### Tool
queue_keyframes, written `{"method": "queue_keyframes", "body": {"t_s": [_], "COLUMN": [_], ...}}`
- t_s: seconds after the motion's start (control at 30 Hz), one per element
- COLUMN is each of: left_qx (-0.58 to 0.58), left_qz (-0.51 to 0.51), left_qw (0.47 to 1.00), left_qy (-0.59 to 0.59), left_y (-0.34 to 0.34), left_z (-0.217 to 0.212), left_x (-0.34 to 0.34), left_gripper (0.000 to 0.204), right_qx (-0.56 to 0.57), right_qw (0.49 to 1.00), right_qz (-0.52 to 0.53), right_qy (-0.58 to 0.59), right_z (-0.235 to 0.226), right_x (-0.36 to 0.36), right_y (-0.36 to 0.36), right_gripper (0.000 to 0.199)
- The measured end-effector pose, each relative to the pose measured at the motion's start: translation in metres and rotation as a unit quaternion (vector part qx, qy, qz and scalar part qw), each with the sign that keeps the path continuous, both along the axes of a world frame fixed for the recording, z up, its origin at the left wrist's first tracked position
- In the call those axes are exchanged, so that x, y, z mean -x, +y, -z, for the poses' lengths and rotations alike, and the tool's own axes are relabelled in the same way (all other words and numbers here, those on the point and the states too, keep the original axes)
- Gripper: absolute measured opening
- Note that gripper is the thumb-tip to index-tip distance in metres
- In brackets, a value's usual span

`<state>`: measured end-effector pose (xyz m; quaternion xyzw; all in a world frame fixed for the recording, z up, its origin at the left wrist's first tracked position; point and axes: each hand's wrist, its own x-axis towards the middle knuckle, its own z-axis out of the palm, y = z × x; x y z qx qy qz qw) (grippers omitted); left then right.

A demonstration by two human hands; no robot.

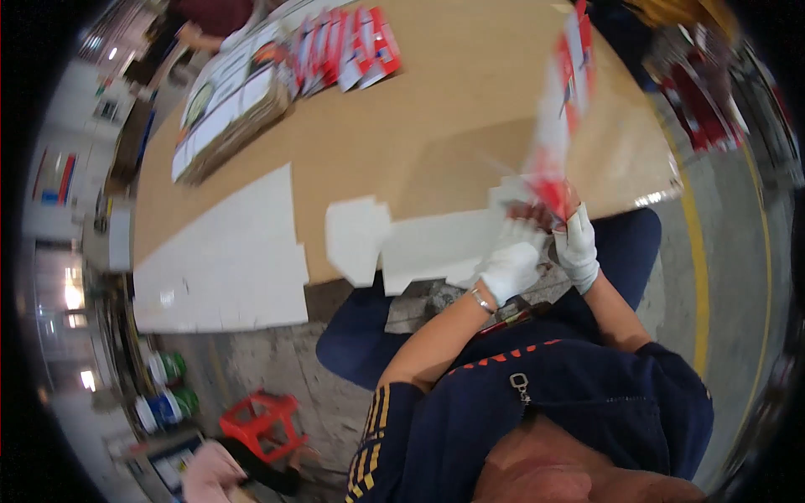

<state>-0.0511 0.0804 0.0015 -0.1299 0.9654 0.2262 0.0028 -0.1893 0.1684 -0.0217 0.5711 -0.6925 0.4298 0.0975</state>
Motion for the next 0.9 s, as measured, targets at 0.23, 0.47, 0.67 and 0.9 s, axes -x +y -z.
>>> {"method": "queue_keyframes", "body": {"t_s": [0.23, 0.47, 0.67, 0.9], "left_qx": [0.069, 0.147, -0.117, 0.205], "left_qz": [-0.088, -0.137, -0.297, -0.295], "left_qw": [0.992, 0.964, 0.906, 0.929], "left_qy": [-0.051, 0.177, 0.277, 0.093], "left_y": [-0.004, -0.057, -0.08, -0.072], "left_z": [-0.017, -0.002, 0.007, -0.003], "left_x": [-0.075, -0.166, -0.151, -0.11], "left_gripper": [0.084, 0.038, 0.017, 0.055], "right_qx": [-0.114, -0.201, -0.139, -0.24], "right_qw": [0.972, 0.958, 0.982, 0.95], "right_qz": [-0.09, -0.104, -0.128, -0.132], "right_qy": [0.183, 0.175, 0.004, 0.147], "right_z": [-0.009, -0.017, -0.012, -0.036], "right_x": [0.052, 0.08, 0.079, 0.055], "right_y": [-0.008, -0.016, -0.019, -0.021], "right_gripper": [0.045, 0.048, 0.056, 0.073]}}
